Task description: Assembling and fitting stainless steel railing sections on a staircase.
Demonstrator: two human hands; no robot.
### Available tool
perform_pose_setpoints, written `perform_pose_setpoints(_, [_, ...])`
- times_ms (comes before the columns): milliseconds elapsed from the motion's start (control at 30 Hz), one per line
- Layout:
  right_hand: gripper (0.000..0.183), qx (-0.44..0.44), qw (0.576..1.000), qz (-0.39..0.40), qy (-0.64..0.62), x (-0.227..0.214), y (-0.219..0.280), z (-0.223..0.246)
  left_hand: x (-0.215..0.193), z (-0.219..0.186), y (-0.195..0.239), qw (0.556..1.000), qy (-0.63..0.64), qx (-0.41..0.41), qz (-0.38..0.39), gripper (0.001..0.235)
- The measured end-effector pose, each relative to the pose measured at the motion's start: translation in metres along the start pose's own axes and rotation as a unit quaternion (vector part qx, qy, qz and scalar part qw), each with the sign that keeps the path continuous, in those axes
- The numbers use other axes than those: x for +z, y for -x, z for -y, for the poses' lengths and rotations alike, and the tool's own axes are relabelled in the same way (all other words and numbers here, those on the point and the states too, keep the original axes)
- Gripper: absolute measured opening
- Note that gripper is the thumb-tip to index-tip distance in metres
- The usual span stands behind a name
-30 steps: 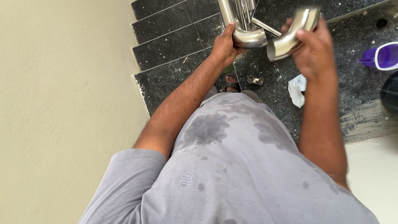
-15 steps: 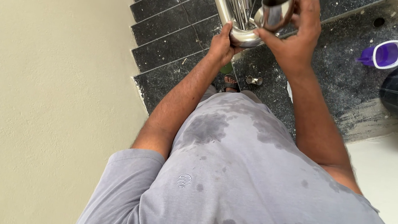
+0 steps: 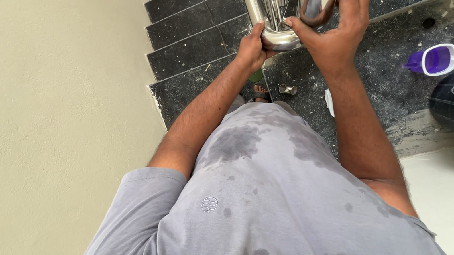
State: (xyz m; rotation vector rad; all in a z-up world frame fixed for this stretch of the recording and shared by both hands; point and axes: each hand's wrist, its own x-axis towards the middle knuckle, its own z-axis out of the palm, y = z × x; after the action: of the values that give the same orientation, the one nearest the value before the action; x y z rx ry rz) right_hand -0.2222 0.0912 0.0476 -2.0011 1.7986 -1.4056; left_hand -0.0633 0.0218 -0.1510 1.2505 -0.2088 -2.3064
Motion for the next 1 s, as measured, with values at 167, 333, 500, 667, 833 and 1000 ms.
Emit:
perform_pose_setpoints(167, [0.082,0.015,1.0,-0.002,-0.002,-0.001,-0.001,0.005,-0.003,0.003,-0.002,1.0,-0.011,0.0,0.004,0.066])
perform_pose_setpoints(333, [0.067,0.062,0.991,0.004,-0.115,0.001,-0.001,0.005,-0.001,0.001,-0.003,1.0,-0.011,-0.002,-0.005,0.065])
perform_pose_setpoints(500, [0.064,0.07,0.988,0.008,-0.14,0.001,-0.001,0.005,0.002,0.001,0.001,1.0,-0.018,0.004,-0.003,0.065])
perform_pose_setpoints(667, [0.059,0.094,0.978,0.019,-0.185,-0.001,-0.001,0.004,-0.002,0.005,-0.005,1.0,0.005,0.003,-0.001,0.065])
perform_pose_setpoints(833, [0.064,0.061,0.987,0.024,-0.147,-0.005,-0.001,0.001,-0.005,0.01,-0.014,1.0,-0.019,0.012,0.013,0.066])
perform_pose_setpoints(1000, [0.063,0.083,0.977,0.032,-0.192,-0.006,-0.001,0.001,-0.003,0.009,-0.011,1.0,-0.011,0.018,0.012,0.066])
